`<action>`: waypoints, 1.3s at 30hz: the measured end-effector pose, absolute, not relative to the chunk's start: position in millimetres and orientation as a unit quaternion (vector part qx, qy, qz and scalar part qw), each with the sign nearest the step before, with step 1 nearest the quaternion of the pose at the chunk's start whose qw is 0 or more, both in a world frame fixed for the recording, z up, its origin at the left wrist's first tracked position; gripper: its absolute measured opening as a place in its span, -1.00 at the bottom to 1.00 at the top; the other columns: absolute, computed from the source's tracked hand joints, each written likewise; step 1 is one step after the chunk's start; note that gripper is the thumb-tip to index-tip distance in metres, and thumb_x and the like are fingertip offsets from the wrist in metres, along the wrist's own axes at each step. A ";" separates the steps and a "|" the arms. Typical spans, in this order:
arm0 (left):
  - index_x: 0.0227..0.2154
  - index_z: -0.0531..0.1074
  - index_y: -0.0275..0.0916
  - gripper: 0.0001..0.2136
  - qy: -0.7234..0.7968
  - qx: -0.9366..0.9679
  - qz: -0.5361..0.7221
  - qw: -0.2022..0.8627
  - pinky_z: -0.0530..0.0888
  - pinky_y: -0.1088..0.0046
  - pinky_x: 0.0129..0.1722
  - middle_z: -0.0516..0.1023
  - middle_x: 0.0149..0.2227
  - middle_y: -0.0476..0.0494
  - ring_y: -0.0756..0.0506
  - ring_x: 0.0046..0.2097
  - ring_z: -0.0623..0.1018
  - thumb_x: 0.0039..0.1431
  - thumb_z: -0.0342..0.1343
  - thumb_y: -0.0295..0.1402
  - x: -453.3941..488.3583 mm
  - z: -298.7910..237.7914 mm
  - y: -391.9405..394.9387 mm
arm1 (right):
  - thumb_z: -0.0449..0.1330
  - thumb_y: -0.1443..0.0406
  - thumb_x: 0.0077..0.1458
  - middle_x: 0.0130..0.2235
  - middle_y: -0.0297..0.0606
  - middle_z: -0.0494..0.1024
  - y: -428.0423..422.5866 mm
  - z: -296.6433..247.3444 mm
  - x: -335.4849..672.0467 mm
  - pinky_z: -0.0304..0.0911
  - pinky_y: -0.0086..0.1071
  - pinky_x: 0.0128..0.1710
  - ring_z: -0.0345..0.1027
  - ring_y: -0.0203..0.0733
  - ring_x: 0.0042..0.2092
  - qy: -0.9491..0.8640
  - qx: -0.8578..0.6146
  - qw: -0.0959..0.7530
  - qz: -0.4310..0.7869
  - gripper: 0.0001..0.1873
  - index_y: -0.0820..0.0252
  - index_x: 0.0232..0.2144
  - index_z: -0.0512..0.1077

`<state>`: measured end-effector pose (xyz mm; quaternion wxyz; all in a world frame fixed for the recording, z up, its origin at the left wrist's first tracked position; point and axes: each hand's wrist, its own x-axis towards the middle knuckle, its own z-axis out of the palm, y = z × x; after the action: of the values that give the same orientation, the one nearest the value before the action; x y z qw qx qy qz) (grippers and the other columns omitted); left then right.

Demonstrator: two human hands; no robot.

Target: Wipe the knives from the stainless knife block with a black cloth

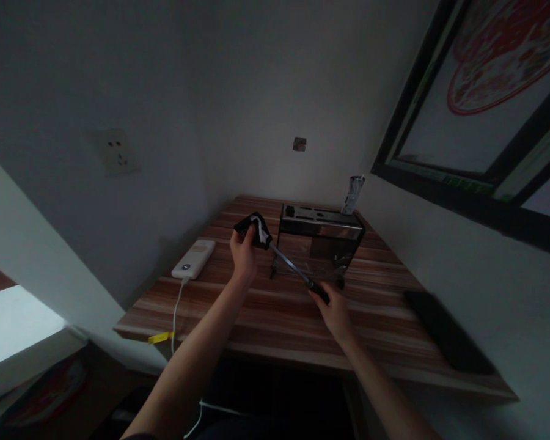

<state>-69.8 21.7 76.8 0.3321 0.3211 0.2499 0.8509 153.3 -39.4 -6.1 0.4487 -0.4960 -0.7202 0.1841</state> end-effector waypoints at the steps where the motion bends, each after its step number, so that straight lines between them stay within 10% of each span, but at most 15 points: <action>1: -0.34 0.45 -0.22 -0.77 0.250 0.314 0.853 0.332 0.38 0.53 -0.26 0.50 -0.35 0.01 0.02 -0.31 0.49 -0.11 0.24 -0.29 -70.9 76.8 22.2 | 0.10 0.13 0.06 -0.27 -0.13 0.54 -38.8 -6.5 153.8 0.25 -0.26 -0.21 0.41 -0.03 -0.21 -0.719 -0.495 0.451 0.184 -0.70 0.22 -0.26 0.43; 18: -0.41 0.41 -0.25 -0.81 0.226 0.123 0.787 0.561 0.35 0.54 -0.52 0.48 -0.51 0.01 0.02 -0.52 0.46 0.09 -0.11 -0.36 -77.5 68.2 30.3 | 0.12 0.14 0.05 -0.30 -0.18 0.51 -42.9 4.9 154.2 0.24 -0.29 -0.21 0.38 -0.09 -0.23 -0.695 -0.477 0.519 0.146 -0.74 0.20 -0.31 0.42; 29: -0.37 0.42 -0.23 -0.85 0.184 0.257 0.757 0.571 0.39 0.52 -0.39 0.51 -0.42 0.02 0.01 -0.41 0.48 -0.03 0.09 -0.30 -68.3 81.0 13.9 | 0.18 0.09 -0.03 -0.30 -0.17 0.51 -41.2 30.1 174.3 0.26 -0.23 -0.22 0.38 -0.08 -0.26 -0.596 -0.516 0.597 0.150 -0.66 0.23 -0.30 0.42; 34: -0.48 0.44 -0.31 -0.74 0.194 0.452 0.638 0.592 0.34 0.56 -0.45 0.47 -0.52 0.02 0.00 -0.45 0.45 -0.31 0.33 -0.39 -53.5 83.8 -10.0 | 0.20 0.08 -0.06 -0.32 -0.18 0.52 -39.4 72.2 204.3 0.27 -0.23 -0.24 0.39 -0.08 -0.27 -0.599 -0.523 0.604 0.063 -0.67 0.20 -0.33 0.44; 39: -0.33 0.42 -0.31 -0.73 0.214 0.714 0.355 0.565 0.36 0.51 -0.30 0.48 -0.36 -0.06 -0.03 -0.31 0.45 -0.08 0.22 -0.26 -32.5 80.2 -26.3 | 0.23 0.09 -0.09 -0.32 -0.21 0.51 -39.3 113.3 232.9 0.27 -0.22 -0.23 0.39 -0.10 -0.28 -0.606 -0.520 0.603 0.008 -0.67 0.19 -0.32 0.44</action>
<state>-32.5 -26.3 80.2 0.5649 0.7135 0.2143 0.3548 232.9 -39.3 113.3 0.6025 -0.5199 -0.6055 0.0085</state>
